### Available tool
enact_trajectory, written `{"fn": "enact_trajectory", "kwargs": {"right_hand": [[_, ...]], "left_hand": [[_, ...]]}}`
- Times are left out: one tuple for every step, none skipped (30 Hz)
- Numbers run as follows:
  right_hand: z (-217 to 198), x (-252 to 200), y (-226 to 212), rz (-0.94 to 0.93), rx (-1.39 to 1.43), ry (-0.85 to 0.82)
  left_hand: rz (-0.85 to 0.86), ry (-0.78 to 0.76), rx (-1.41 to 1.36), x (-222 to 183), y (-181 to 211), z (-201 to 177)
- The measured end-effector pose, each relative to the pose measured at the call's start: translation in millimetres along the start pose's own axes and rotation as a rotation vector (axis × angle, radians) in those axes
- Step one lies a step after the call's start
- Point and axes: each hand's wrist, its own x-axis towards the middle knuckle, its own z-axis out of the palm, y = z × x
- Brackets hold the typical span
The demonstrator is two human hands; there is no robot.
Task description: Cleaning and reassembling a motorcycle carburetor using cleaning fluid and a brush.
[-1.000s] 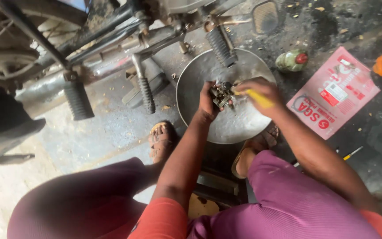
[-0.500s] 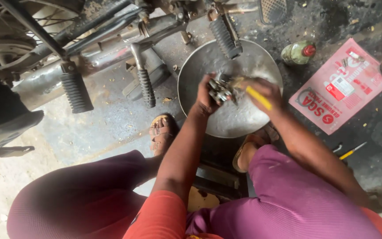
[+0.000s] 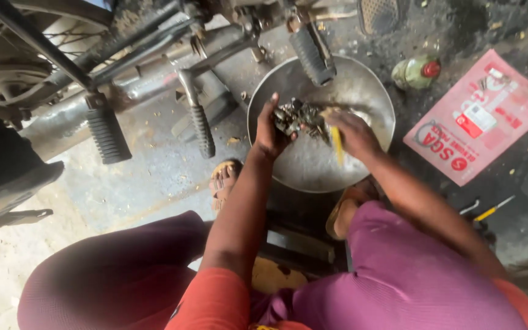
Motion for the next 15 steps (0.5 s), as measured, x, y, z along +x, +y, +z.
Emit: {"fn": "enact_trajectory", "kwargs": {"right_hand": [[-1.6, -5.9, -0.6, -0.063, -0.076, -0.043], [-2.9, -12.2, -0.8, -0.126, -0.152, -0.086], [-14.1, -9.0, -19.7, -0.119, -0.155, -0.086], [-25.4, -6.2, -38.5, -0.108, -0.246, -0.102], [-39.5, -1.9, -55.6, -0.098, -0.345, -0.116], [-56.0, 8.7, -67.9, -0.093, -0.355, -0.115], [-72.8, 12.9, -83.5, -0.1, -0.378, -0.126], [-89.8, 16.8, -100.5, -0.106, -0.401, -0.139], [-112.3, 18.6, -115.0, -0.097, -0.413, -0.137], [-135.1, 19.9, -133.0, -0.082, -0.375, -0.1], [-158.8, 33.0, -148.7, -0.097, -0.342, -0.054], [-203.1, 25.3, -153.2, -0.118, -0.359, -0.044], [-239.2, 23.1, -169.3, -0.141, -0.379, -0.044], [-266.5, 25.7, -197.3, -0.163, -0.4, -0.044], [-300.3, 25.1, -216.0, -0.19, -0.422, -0.037]], "left_hand": [[-0.016, 0.05, 0.018, -4.1, -3.3, -3.4], [-0.032, 0.1, 0.036, -7.9, -7.0, -7.3], [-0.039, 0.098, 0.036, -10.2, -7.5, -8.6], [-0.039, 0.095, 0.055, -12.7, -8.4, -9.8], [-0.038, 0.085, 0.074, -12.0, -9.8, -8.5], [-0.043, 0.075, 0.072, -8.6, -11.2, -13.5], [-0.075, 0.07, 0.069, -9.8, -17.1, -19.1], [-0.107, 0.065, 0.065, -12.7, -23.2, -24.4], [-0.117, 0.054, 0.065, -13.9, -26.9, -24.2], [-0.112, 0.053, 0.109, -18.2, -29.9, -23.4], [-0.076, 0.046, 0.153, -15.5, -23.1, -19.3], [-0.054, 0.027, 0.152, -20.3, -25.4, -15.7], [-0.067, 0.062, 0.165, -24.5, -25.8, -11.4], [-0.079, 0.097, 0.178, -30.5, -25.7, -7.0], [-0.047, 0.073, 0.182, -30.8, -25.9, -2.9]]}}
